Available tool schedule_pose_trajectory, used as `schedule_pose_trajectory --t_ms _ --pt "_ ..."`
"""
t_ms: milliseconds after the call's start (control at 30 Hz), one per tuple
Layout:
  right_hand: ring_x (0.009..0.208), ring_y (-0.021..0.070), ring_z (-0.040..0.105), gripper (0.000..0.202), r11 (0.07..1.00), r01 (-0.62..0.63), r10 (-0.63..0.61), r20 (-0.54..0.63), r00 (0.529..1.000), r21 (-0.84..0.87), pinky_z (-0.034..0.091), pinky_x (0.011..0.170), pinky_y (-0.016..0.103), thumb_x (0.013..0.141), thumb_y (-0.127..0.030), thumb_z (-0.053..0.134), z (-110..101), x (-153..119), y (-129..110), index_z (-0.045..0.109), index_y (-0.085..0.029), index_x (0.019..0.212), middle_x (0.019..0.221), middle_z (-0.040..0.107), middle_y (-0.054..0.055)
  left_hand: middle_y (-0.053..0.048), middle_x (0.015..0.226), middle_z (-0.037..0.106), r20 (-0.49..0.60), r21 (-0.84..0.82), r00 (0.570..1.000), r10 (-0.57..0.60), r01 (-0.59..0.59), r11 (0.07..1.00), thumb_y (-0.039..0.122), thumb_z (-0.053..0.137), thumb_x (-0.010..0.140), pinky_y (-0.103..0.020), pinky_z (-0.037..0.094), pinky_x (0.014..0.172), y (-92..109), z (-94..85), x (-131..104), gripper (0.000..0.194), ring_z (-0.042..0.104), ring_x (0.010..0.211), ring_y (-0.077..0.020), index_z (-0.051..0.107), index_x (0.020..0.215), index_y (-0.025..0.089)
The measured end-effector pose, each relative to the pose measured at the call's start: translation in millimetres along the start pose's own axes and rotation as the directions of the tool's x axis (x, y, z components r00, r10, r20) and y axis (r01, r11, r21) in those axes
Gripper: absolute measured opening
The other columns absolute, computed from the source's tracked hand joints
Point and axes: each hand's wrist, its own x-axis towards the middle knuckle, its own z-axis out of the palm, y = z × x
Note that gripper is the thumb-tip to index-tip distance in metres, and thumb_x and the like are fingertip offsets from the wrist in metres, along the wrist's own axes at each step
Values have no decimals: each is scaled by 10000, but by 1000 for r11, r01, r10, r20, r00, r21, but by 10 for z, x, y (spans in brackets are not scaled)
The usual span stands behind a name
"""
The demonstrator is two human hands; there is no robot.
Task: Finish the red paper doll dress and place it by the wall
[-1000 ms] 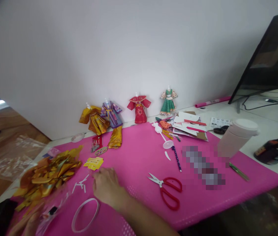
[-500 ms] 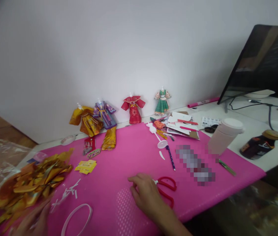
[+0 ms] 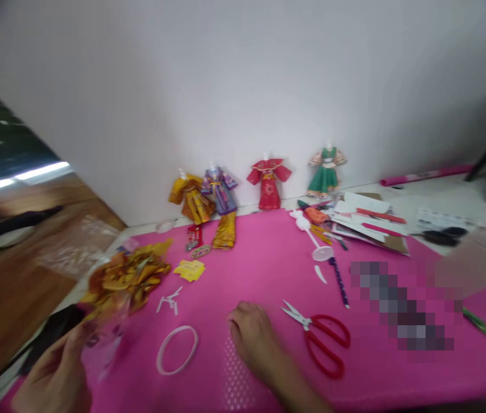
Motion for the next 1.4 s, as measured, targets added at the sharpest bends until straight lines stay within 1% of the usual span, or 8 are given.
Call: schedule_pose_trajectory --t_ms 133,267,500,633,933,1100,1233,1400 --pt "922 211 583 280 988 153 -149 95 984 -34 413 854 329 908 -96 495 380 324 -259 708 -215 1047 936 657 62 -51 1034 762 -11 1 996 -87 87 996 481 653 754 -468 441 1031 304 -331 -22 418 631 1089 -292 754 1044 198" --pt "894 224 568 297 969 236 -223 157 962 -73 401 817 339 912 -91 450 650 576 -462 709 -198 1011 903 636 77 -54 1079 761 -54 39 996 -77 79 996 513 611 795 -508 451 1020 332 -522 -45 420 627 1119 -305 750 1059 218" --pt "886 236 556 330 949 291 -259 224 940 -124 377 783 343 874 -78 463 873 786 -617 688 -208 1078 915 622 86 -83 987 782 102 -70 995 7 0 998 514 700 727 -397 548 899 -203 -386 -9 379 708 941 -253 755 904 184" --pt "878 256 562 320 943 299 -258 244 935 -148 365 763 361 870 -111 489 953 790 -676 679 -209 1107 896 620 94 -107 1014 776 225 -38 974 12 -3 999 533 668 762 -431 538 931 -506 -283 -39 375 705 997 -272 749 892 191" --pt "877 268 572 282 931 281 -222 252 942 -233 380 771 379 902 -168 482 1083 783 -715 696 -214 1081 879 616 94 -63 947 781 407 -29 868 286 -300 953 359 647 834 -377 585 829 -701 -271 -55 183 719 924 -233 761 911 238" --pt "885 231 577 428 986 161 -165 205 965 38 438 842 372 907 -121 404 944 741 -697 650 -191 1250 892 594 84 -63 916 781 430 -35 816 387 -413 910 316 635 846 -435 551 886 -818 -302 -87 151 721 885 -239 761 894 246" --pt "726 175 561 395 925 68 -145 182 973 374 471 680 295 950 -224 362 774 541 -825 695 -239 1163 799 544 28 -47 946 782 492 -40 775 396 -434 900 287 627 856 -531 457 1020 -876 -338 -144 147 721 914 -245 751 932 265" --pt "776 178 584 330 901 69 -167 195 966 429 463 719 304 923 -216 420 811 310 -1092 738 -242 1006 827 591 36 -40 957 778 521 -58 749 409 -447 893 252 604 877 -524 451 1028 -888 -409 -244 150 716 924 -232 740 937 262"
